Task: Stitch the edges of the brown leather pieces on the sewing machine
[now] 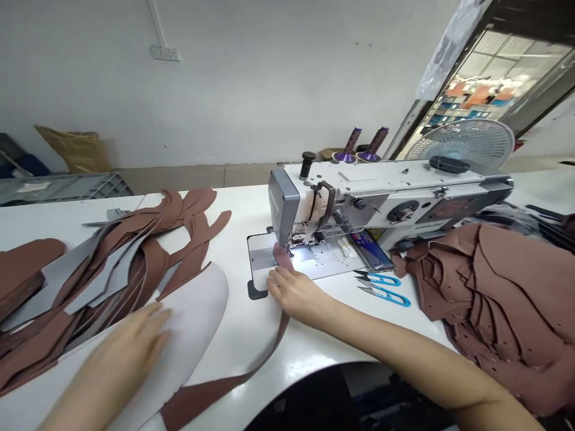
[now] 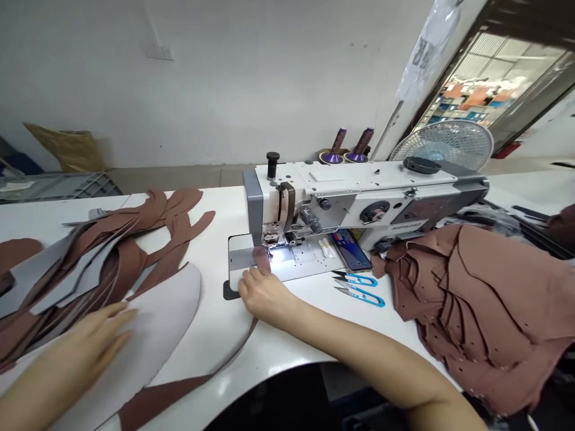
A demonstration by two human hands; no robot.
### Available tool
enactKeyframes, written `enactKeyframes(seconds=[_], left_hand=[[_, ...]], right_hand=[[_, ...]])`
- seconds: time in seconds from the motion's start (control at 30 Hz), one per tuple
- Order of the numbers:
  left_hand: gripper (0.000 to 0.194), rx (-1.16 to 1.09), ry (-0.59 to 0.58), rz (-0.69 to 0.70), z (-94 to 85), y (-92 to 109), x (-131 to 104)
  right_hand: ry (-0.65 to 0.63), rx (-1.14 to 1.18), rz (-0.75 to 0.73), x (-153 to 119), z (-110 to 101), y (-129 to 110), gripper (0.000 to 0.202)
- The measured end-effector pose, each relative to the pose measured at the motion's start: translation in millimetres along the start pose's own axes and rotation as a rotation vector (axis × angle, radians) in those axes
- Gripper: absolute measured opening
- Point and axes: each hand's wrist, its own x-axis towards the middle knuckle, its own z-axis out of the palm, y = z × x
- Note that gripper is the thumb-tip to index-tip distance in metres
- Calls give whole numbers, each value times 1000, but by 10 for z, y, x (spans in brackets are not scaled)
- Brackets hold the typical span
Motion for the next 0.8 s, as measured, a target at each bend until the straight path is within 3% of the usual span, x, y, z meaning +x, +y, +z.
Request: enactKeyframes(seconds=[0.07,0.17,0.27,0.33,0.43,0.57,0.67,0.8], left_hand=[[42,-16,-182,89,133,355,221],[54,55,-448,84,211,797,549],[59,179,-568,40,214,1035,734],[65,235,-570,41,235,1065,749],[69,254,-464,29,290,1001,708],[49,135,-327,-103,279,1037,837],[43,31,-242,-119,267,1264,1101],[43,-7,-213,41,419,1678,1422]], right_hand=[[64,-126,-27,-186,132,171,27],[173,-299,-159,-267,352,396,32],[199,-329,-245,-217,493,437,33],[203,-330,-256,-188,539,350,34],[280,-362,-255,-199,577,149,34],[435,-409,-232,-247,598,0,31],[500,-405,-214,-221,610,21,29],[465,-296,-181,-166,592,0,24]])
